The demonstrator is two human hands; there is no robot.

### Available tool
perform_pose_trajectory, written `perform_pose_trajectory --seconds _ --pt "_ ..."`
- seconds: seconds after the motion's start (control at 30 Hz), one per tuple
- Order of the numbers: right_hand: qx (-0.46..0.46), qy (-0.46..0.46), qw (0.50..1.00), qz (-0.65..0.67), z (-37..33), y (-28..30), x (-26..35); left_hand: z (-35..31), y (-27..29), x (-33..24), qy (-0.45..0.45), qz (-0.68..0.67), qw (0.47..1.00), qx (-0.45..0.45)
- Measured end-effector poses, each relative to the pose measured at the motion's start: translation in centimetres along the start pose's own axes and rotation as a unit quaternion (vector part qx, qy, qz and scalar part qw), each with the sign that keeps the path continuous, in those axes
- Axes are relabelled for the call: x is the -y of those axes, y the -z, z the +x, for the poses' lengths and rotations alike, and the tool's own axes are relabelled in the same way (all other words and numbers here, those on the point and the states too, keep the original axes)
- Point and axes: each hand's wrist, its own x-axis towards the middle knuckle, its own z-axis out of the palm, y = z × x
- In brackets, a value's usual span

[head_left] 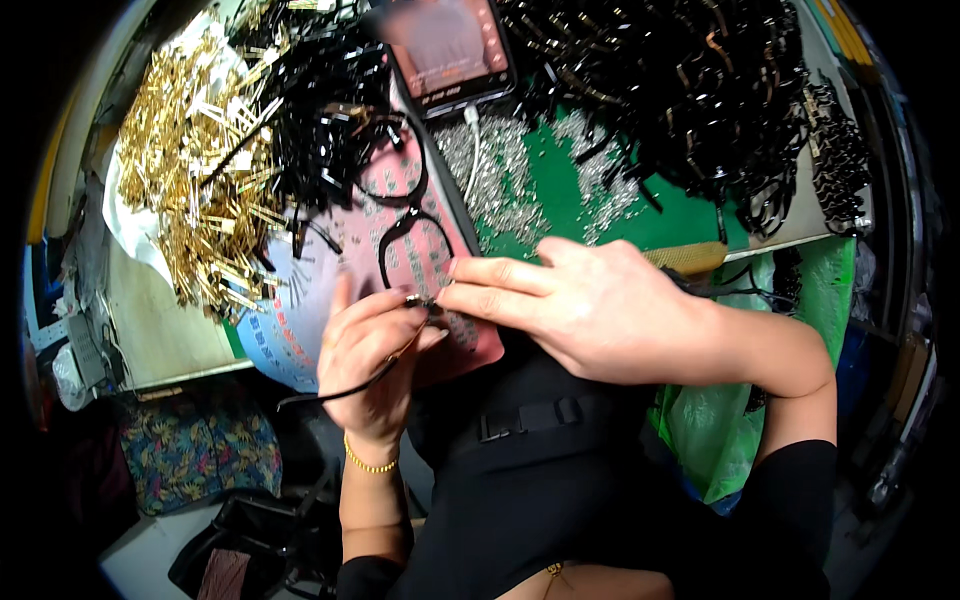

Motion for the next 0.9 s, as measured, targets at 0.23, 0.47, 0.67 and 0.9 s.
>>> perform_pose_trajectory --seconds 0.23,0.47,0.67,0.9 --pt "0.006 0.008 1.000 -0.002 -0.3 0.0 0.1 -1.4 -0.4 0.2 0.016 -0.072 0.997 0.023" --pt "-0.033 0.009 0.999 -0.036 -0.3 -0.8 -0.2 -1.2 -0.3 0.3 0.034 -0.060 0.997 0.019" --pt "-0.023 0.002 0.999 -0.035 -0.1 -0.7 -0.1 -0.5 -0.1 -0.4 0.024 -0.021 0.999 0.039" --pt "0.013 -0.018 0.999 -0.033 0.0 -0.2 0.1 -0.3 -0.1 -0.2 -0.017 0.005 0.997 0.074"
